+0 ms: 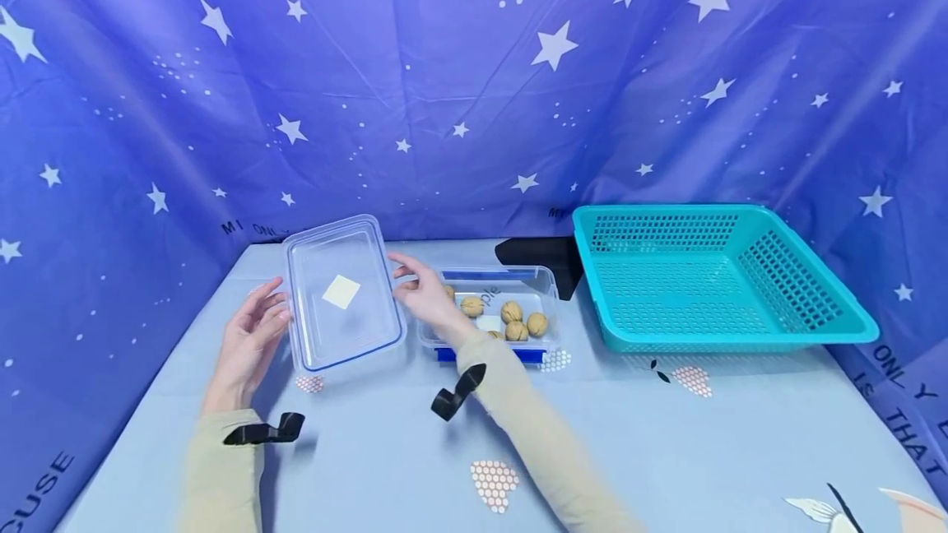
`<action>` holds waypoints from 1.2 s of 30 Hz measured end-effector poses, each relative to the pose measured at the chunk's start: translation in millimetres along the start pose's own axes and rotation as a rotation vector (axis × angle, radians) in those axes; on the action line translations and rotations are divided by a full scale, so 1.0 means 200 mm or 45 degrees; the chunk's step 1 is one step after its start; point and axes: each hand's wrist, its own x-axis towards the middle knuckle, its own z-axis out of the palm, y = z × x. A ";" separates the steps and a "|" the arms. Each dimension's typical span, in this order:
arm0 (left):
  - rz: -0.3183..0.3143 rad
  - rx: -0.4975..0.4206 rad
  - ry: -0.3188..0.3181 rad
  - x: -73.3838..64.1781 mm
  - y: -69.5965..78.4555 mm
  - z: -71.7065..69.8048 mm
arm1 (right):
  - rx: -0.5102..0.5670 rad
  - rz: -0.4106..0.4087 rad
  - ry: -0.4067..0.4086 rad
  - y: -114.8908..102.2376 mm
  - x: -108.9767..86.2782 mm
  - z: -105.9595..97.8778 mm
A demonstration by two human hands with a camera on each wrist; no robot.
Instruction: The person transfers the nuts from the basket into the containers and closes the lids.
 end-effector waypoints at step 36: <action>0.156 0.175 -0.242 0.17 0.04 0.66 | 0.311 -0.336 0.141 -0.12 -0.21 -0.60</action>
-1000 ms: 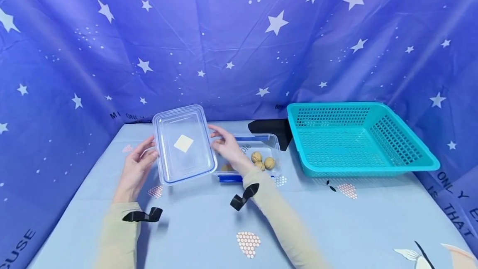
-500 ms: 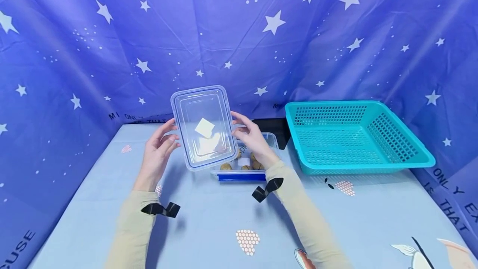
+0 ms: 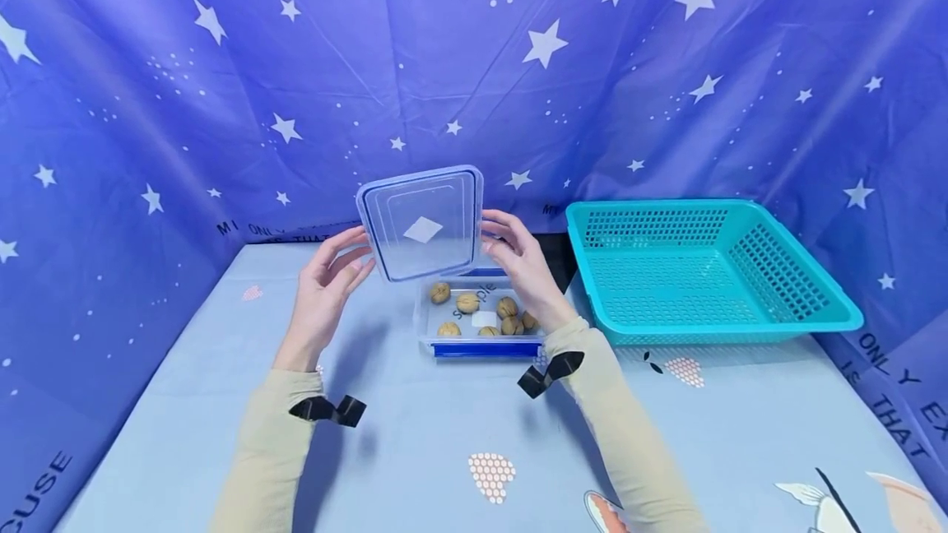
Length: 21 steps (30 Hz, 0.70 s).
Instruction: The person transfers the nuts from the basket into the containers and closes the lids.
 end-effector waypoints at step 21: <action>-0.055 0.186 0.188 -0.09 -0.24 0.15 | 0.276 0.382 0.142 0.10 -0.09 -0.01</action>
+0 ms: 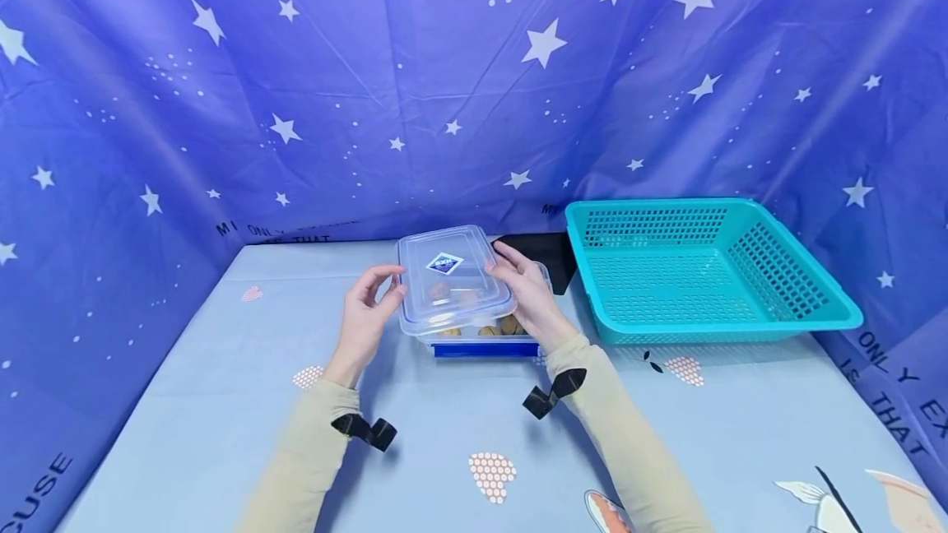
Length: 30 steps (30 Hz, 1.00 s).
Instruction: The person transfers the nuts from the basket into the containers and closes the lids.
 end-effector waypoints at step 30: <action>-0.579 0.314 -0.758 0.39 0.00 -0.25 | 0.046 0.363 -0.425 -0.09 0.01 -0.19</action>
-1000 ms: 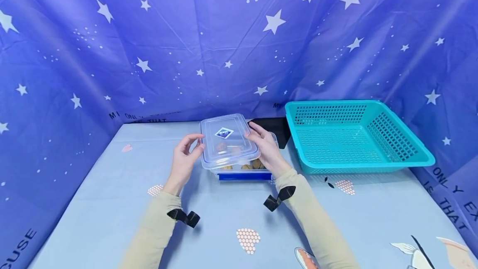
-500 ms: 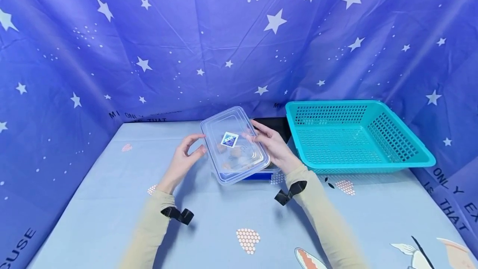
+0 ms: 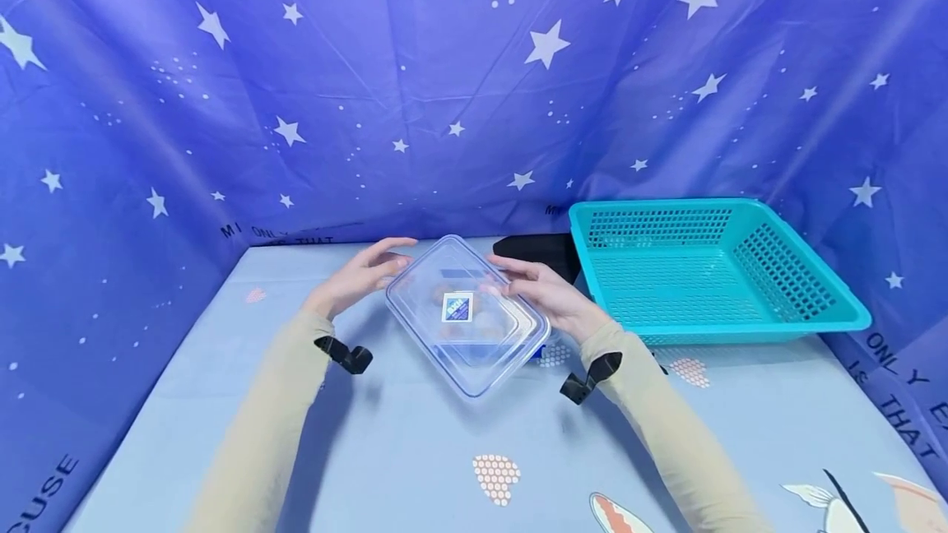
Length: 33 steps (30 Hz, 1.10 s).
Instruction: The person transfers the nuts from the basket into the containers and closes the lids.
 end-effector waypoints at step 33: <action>0.289 -1.040 0.223 0.02 -0.11 0.08 | -0.303 -0.219 0.369 -0.01 -0.11 -0.07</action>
